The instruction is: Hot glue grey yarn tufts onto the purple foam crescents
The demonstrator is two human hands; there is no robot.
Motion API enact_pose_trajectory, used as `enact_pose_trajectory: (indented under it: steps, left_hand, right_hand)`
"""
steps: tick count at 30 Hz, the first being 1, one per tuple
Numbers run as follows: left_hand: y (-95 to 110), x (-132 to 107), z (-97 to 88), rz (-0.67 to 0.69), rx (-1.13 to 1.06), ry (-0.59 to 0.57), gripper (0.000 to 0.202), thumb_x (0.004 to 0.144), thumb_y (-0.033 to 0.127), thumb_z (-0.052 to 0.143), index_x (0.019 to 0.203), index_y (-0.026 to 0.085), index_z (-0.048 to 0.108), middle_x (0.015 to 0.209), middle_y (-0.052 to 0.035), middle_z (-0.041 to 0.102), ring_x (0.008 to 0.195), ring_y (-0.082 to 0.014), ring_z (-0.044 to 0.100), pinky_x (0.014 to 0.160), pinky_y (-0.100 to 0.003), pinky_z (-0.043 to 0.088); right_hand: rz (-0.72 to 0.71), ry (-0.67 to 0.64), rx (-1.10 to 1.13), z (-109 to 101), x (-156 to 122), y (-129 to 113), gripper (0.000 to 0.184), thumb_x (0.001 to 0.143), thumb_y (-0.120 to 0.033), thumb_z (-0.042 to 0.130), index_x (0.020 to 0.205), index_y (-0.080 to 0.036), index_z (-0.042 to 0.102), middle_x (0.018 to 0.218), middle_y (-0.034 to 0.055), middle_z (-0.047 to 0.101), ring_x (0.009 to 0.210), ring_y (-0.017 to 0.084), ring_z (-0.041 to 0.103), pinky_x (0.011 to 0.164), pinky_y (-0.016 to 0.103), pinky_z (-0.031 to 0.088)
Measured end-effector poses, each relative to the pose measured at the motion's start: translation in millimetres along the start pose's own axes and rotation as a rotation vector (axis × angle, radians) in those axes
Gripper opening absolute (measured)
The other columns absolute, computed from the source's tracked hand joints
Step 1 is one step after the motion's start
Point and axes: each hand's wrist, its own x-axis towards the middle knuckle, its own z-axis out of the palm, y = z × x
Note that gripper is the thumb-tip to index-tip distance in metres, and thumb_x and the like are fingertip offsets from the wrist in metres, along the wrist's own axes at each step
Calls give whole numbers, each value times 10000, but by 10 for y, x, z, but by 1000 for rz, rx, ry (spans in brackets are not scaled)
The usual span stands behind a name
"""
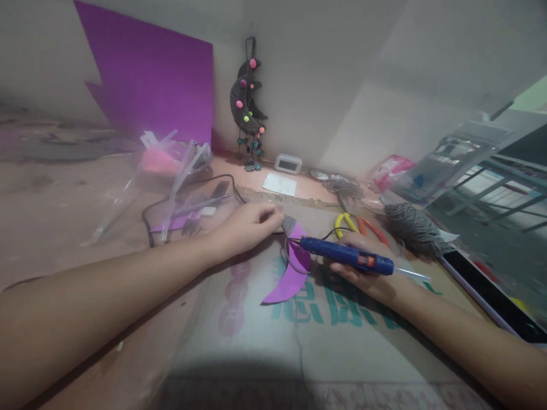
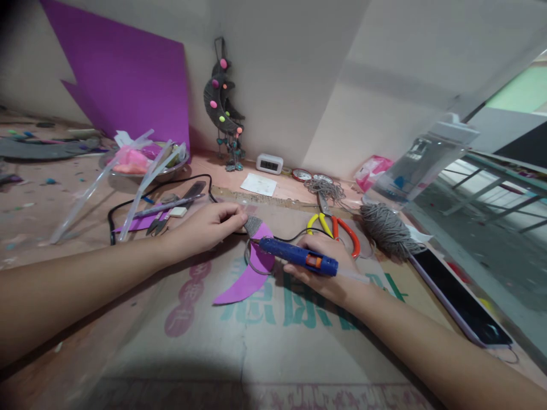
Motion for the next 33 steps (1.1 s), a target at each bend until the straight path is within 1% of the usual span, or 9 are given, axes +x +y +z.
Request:
enact_pose_trajectory:
  steps: [5,10,15,21,25,33]
  left_hand:
    - [11,-5,-3,-6,8,-2,323,894,390,383,670,173,469,662,23,496,638,-128,482,574,-242,324]
    - [17,-2,-2,-5,13,-5,329,896,397,378,670,175,467,665,22,493,640,-131,481,577,-247,322]
    - [7,-2,-2,-8,24,-19,333,898,407,378,674,176,465,666,21,500,644,-132,484,574,-249,317]
    - [-3,-4,0,-3,13,-28,333,900,407,368,698,176,494,687,14,525,669,-141,501,588,-249,333]
    - [9,-4,-6,2,15,-24,334,899,408,366,698,177,500,692,11,536,674,-144,507,583,-246,333]
    - [20,-9,-7,-1,17,-23,333,895,405,380,681,176,491,672,19,526,651,-135,502,576,-240,331]
  right_hand:
    - [23,-35,3,-17,-4,-8,243,792,-443,614,755,-203,597,682,24,603,610,158,555,552,279,433]
    - [26,-45,-14,-24,3,-17,289,778,-484,623,727,-202,586,660,13,598,597,150,555,545,270,432]
    - [28,-56,-42,-31,16,-32,283,768,-480,630,713,-206,587,648,13,591,584,151,551,533,271,424]
    - [22,-44,-48,-50,13,-73,217,764,-419,644,706,-221,574,628,17,587,572,169,550,526,299,433]
    - [36,-64,-57,-62,13,-88,201,774,-402,637,712,-222,574,650,24,604,591,169,561,534,301,444]
    - [13,-39,-47,-53,18,-81,223,769,-416,633,705,-212,570,634,14,598,578,166,553,531,289,436]
